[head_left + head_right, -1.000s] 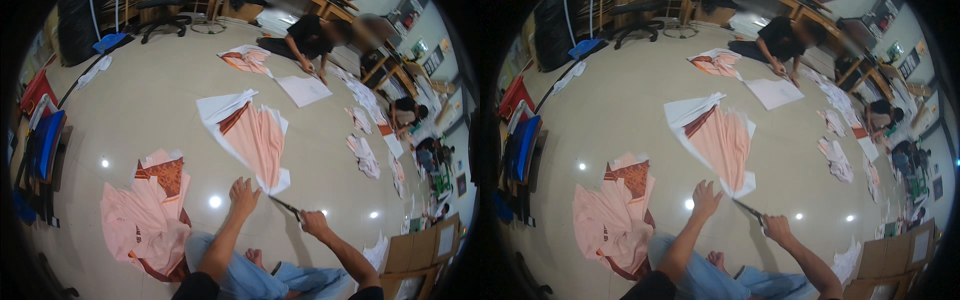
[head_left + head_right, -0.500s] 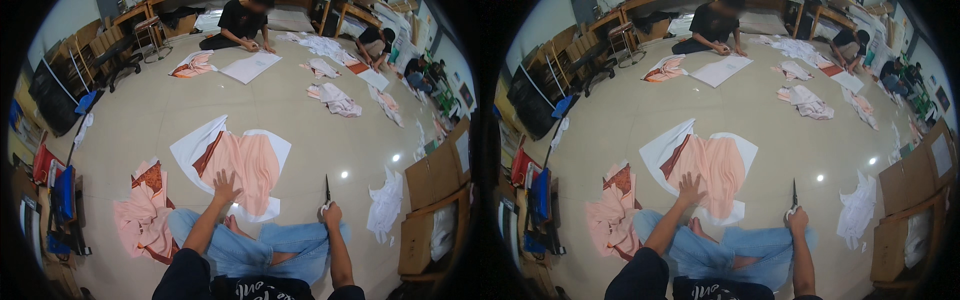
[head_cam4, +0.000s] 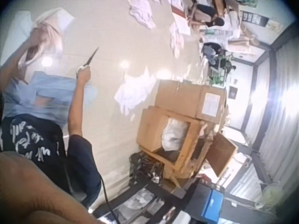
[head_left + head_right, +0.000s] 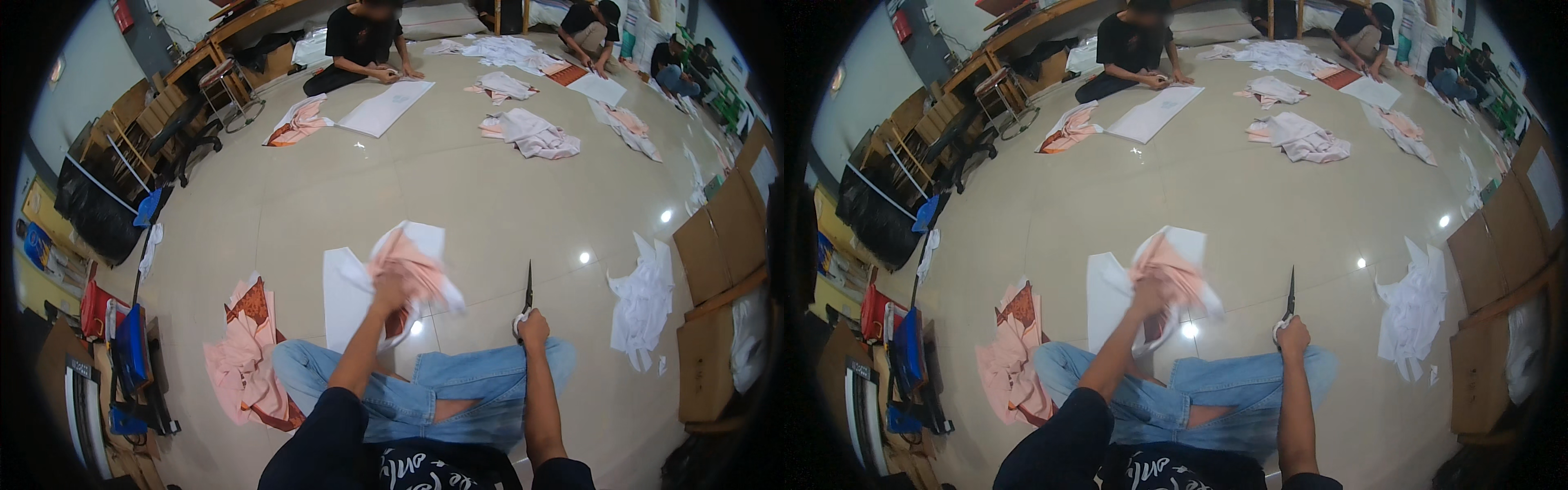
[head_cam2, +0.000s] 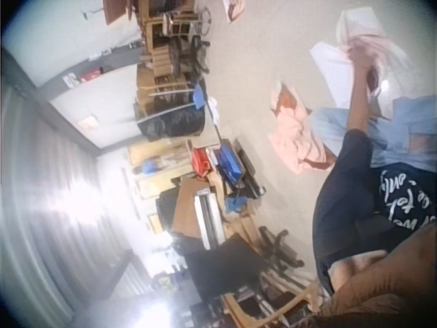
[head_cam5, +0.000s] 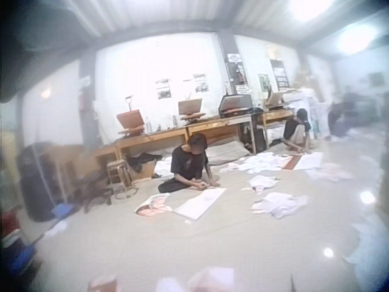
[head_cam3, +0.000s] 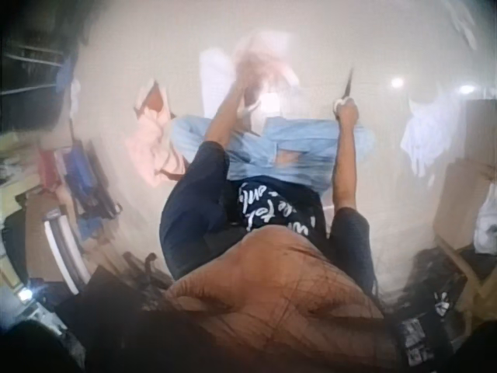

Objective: The person sits on the floor and uses scissors to cut a pink t-shirt along a white paper pattern. They repeatedly adjust the fabric and pattern, cut along the outline, and remove excess fabric pieces, stacking the cut sections on the floor.

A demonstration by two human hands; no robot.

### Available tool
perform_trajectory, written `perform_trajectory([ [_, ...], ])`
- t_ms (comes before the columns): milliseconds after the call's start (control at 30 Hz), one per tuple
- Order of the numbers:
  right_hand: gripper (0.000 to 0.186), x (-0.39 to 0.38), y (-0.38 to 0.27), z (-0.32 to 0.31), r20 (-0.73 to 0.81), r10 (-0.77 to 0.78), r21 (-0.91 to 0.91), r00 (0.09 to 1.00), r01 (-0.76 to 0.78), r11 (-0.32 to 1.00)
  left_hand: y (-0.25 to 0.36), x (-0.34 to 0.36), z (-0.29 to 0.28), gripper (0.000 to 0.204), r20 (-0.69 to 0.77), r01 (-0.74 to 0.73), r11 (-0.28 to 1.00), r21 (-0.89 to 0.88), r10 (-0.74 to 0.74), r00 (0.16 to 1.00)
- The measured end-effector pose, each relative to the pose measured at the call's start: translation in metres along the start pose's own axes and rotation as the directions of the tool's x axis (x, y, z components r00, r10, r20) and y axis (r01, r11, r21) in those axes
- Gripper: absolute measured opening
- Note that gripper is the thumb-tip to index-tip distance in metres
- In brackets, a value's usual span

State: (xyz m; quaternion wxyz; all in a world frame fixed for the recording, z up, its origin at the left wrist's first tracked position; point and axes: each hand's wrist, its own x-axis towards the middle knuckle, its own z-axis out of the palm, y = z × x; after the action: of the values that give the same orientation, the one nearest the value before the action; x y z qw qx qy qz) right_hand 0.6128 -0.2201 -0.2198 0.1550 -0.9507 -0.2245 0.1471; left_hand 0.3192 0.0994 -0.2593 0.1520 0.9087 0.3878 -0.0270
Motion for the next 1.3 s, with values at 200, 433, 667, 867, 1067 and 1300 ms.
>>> perform_trajectory([
  [200,0.03,0.012,0.023,0.0,-0.048,0.042,0.011,0.998,-0.042,0.999,-0.067,-0.041,-0.028,0.099,-0.187,0.686,0.644,-0.339,-0.761,0.622],
  [433,0.039,0.011,0.005,0.015,-0.038,-0.016,0.039,0.999,0.018,0.999,-0.036,-0.098,0.007,0.093,-0.126,0.521,0.763,-0.383,-0.601,0.789],
  [667,0.049,0.002,0.003,-0.002,-0.036,-0.048,0.158,0.998,0.053,0.986,0.072,-0.071,-0.046,0.072,-0.106,-0.022,0.616,-0.787,-0.099,0.989],
  [867,0.054,0.002,0.004,0.001,-0.059,-0.074,0.067,0.996,0.078,0.995,0.067,-0.095,0.003,0.084,-0.044,0.499,0.828,-0.257,-0.525,0.85],
  [1067,0.056,0.003,0.004,-0.003,-0.015,-0.029,0.026,0.999,0.029,0.999,0.146,-0.06,-0.007,0.076,0.148,0.01,0.632,-0.775,0.166,0.975],
  [1300,0.053,0.009,0.023,0.0,-0.096,-0.065,0.073,0.993,0.072,0.995,0.117,0.006,-0.042,0.026,-0.207,-0.163,0.715,-0.68,0.027,0.978],
])
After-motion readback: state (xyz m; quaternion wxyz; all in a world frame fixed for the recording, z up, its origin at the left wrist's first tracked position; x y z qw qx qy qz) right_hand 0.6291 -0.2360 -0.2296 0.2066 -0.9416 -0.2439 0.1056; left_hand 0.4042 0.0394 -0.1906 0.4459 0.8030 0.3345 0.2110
